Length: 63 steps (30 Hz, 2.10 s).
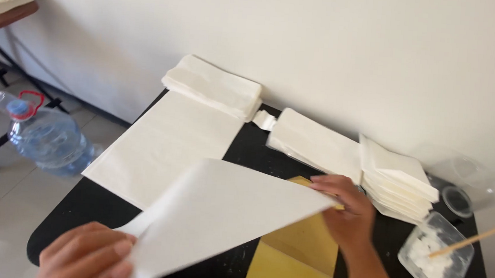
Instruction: The person applies glue to the flaps of a white paper box using a brush, then folds and presses the flaps to seal the box. They then place a yellow cardboard box on a white sheet of paper, fold the paper around the box, and apply glue to the paper edges.
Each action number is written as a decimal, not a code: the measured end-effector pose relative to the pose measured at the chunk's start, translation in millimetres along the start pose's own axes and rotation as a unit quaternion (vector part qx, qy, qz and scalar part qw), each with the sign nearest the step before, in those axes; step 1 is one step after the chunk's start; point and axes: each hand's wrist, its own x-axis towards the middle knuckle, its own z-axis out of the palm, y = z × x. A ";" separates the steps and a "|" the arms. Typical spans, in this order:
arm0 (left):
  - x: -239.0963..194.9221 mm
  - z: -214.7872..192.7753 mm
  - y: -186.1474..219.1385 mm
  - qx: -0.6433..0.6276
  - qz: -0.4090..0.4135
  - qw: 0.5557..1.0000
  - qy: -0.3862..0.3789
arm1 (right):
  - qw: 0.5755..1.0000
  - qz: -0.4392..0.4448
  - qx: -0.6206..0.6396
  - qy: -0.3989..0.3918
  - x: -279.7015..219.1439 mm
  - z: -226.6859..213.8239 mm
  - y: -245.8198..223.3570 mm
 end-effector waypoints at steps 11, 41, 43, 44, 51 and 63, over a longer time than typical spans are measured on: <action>136.7 126.2 37.7 -0.094 -0.197 0.972 0.084 | 0.935 0.274 -0.032 0.223 -22.3 -137.0 -39.3; 87.7 299.2 -1.9 -0.469 -0.566 0.655 -0.176 | 0.878 0.337 -0.233 -0.248 -105.4 -81.1 61.9; 85.1 304.9 4.8 -0.452 -0.536 0.683 -0.202 | 0.874 0.349 -0.223 -0.255 -104.1 -82.9 61.1; 82.3 307.2 9.5 -0.424 -0.489 0.724 -0.239 | 0.875 0.344 -0.222 -0.257 -104.6 -83.9 61.4; 78.6 317.9 19.5 -0.241 -0.194 0.869 -0.387 | 0.874 0.351 -0.208 -0.264 -103.8 -86.1 62.3; 79.3 271.9 -39.7 -0.338 -0.408 0.839 -0.124 | 0.877 0.338 -0.242 -0.240 -107.6 -83.2 64.0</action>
